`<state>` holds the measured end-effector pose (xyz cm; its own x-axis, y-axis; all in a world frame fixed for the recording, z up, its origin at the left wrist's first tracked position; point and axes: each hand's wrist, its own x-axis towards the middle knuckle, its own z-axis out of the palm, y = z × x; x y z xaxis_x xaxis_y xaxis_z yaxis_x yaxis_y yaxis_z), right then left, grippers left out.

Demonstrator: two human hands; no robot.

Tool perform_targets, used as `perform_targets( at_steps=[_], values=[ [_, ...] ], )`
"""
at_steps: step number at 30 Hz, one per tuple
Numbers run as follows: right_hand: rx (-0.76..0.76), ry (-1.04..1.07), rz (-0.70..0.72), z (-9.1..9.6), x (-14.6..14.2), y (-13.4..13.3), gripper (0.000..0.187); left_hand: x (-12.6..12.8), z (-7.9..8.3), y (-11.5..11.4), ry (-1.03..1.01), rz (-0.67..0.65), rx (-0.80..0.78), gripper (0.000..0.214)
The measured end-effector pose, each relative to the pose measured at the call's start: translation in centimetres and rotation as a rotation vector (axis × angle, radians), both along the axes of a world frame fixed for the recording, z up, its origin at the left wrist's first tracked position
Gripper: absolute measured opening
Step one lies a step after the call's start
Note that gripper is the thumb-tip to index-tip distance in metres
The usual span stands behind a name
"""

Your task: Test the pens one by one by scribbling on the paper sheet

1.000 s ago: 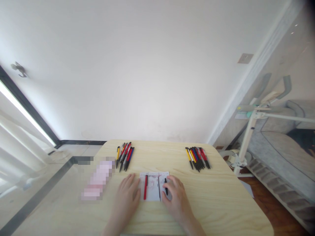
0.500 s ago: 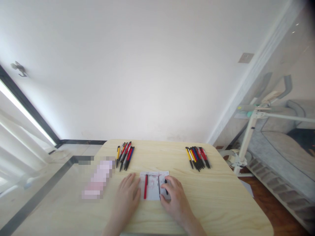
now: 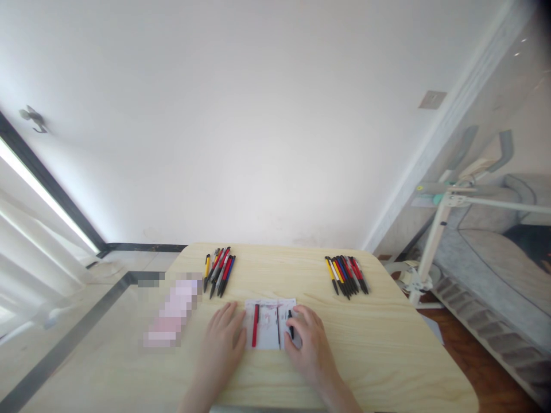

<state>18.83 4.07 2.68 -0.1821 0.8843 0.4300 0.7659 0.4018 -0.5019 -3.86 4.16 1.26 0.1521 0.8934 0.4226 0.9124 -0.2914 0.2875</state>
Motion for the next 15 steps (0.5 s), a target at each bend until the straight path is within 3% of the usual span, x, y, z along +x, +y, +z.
perform_targets(
  at_steps=[15],
  values=[
    [-0.027, -0.001, 0.052, 0.32, 0.06, -0.10, 0.025, 0.01, -0.05, 0.10, 0.056, 0.003, -0.010, 0.034]
  ],
)
